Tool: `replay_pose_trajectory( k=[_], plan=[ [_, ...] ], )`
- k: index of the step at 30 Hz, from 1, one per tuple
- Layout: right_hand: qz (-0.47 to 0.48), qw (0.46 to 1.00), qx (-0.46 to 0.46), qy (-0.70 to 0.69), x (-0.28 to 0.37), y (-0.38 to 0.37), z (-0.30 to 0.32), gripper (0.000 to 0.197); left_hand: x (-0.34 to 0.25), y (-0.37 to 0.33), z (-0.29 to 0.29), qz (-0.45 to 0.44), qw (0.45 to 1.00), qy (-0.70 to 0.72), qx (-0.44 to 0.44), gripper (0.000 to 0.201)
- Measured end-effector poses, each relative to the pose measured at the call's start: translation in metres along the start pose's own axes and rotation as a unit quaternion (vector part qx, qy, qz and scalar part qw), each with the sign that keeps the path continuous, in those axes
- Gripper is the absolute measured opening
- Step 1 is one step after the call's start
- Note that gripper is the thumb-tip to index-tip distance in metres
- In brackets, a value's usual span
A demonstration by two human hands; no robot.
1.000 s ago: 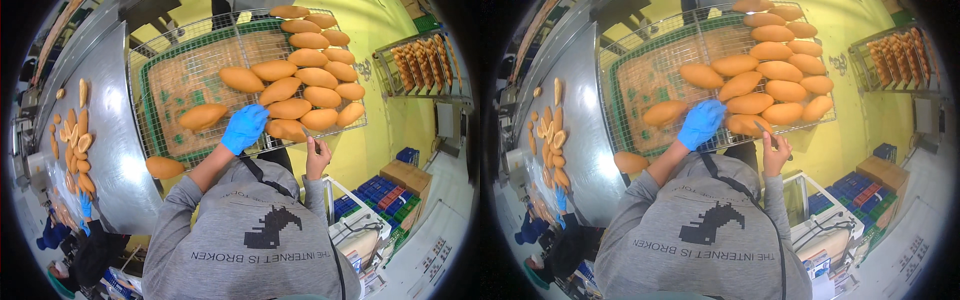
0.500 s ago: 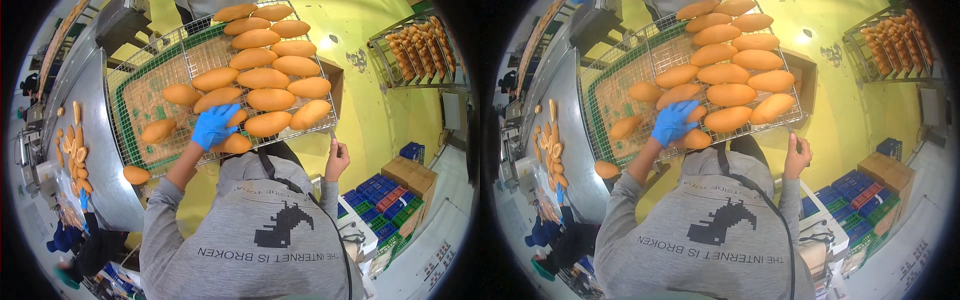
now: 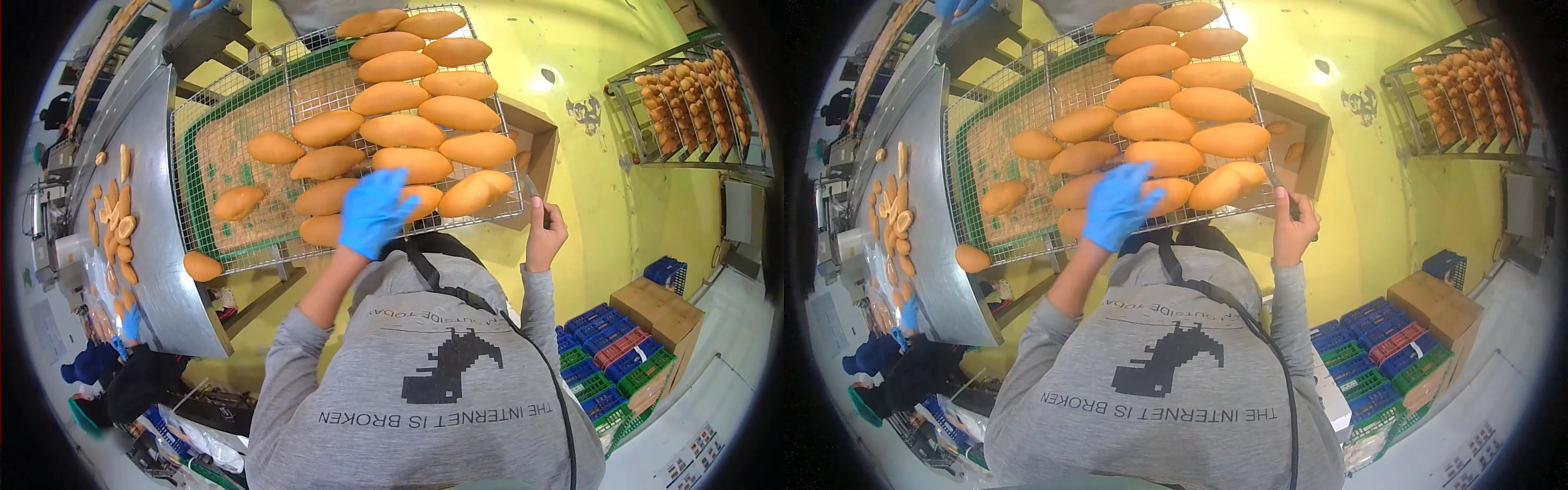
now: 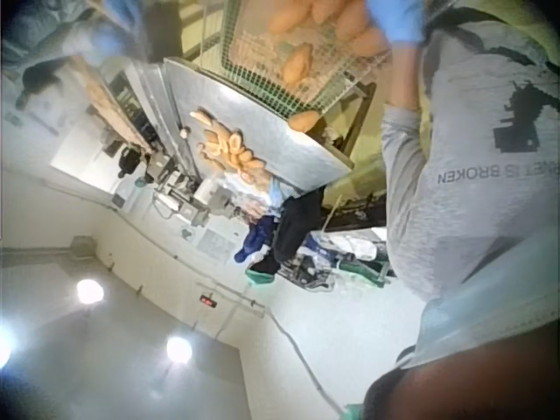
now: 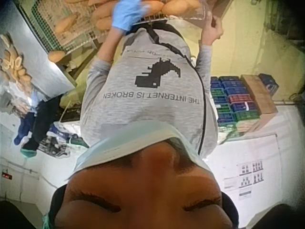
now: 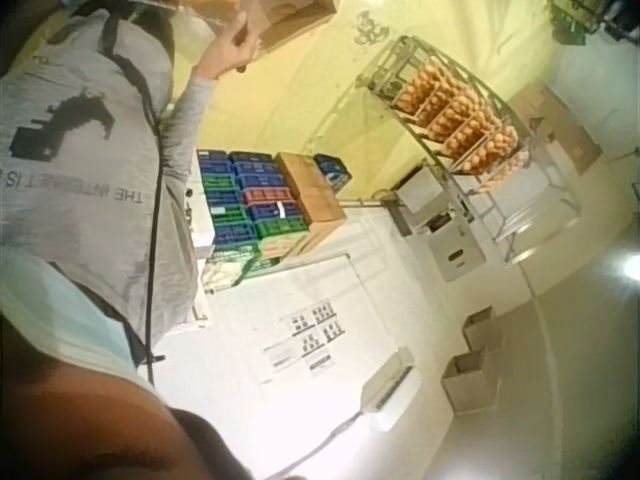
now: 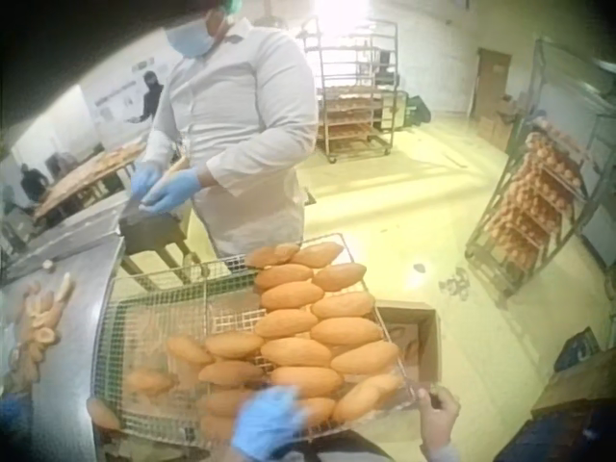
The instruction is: The person slices oval bread rolls in half lengthwise using a knife and places the halves into a cardboard box. They repeatedly pick rolls from a wire rack, cut them, and transfer the pieces to the box while other workers handle similar items nearby.
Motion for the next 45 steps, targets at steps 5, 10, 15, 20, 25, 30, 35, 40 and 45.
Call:
replay_pose_trajectory(
  k=[5, 10, 15, 20, 25, 30, 35, 40, 45],
  plan=[
    [0.003, 1.000, 0.000, 0.013, -0.010, 0.006, 0.010, 0.022, -0.089, -0.041, -0.077, -0.122, 0.992, 0.020, 0.005, 0.057],
    [-0.034, 0.997, -0.036, 0.055, -0.033, 0.025, 0.036, 0.023, -0.094, -0.064, -0.119, -0.136, 0.990, -0.018, 0.032, 0.067],
    [-0.074, 0.993, -0.056, 0.070, -0.053, 0.037, 0.055, 0.022, -0.086, -0.060, -0.114, -0.199, 0.980, -0.005, 0.003, 0.061],
    [-0.067, 0.992, -0.074, 0.077, -0.048, 0.038, 0.063, 0.020, -0.103, -0.074, -0.082, -0.248, 0.968, -0.014, -0.041, 0.049],
    [-0.046, 0.991, -0.091, 0.085, -0.043, 0.038, 0.069, 0.020, -0.090, -0.132, -0.090, -0.250, 0.966, -0.070, 0.024, 0.055],
    [-0.061, 0.989, -0.107, 0.084, -0.049, 0.045, 0.071, 0.022, -0.095, -0.147, -0.100, -0.222, 0.966, -0.071, 0.114, 0.065],
    [-0.031, 0.991, -0.101, 0.084, -0.028, 0.036, 0.063, 0.022, -0.090, -0.133, -0.050, -0.080, 0.893, 0.443, 0.019, 0.063],
    [0.165, 0.984, -0.014, 0.069, 0.082, 0.015, 0.039, 0.022, -0.111, -0.065, 0.036, 0.038, 0.464, 0.865, 0.189, 0.057],
    [0.439, 0.887, 0.091, 0.110, 0.181, 0.047, 0.010, 0.025, -0.105, -0.034, 0.070, 0.027, 0.437, 0.890, 0.124, 0.056]
  ],
)
Point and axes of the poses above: each hand's wrist, its own y-axis away from the middle knuckle, its own z-axis out of the back of the hand, x = y × z, the point moved 5 cm from there along -y, towards the middle knuckle, and after that the axes turned 3 degrees about y, right-handed, at the moved point
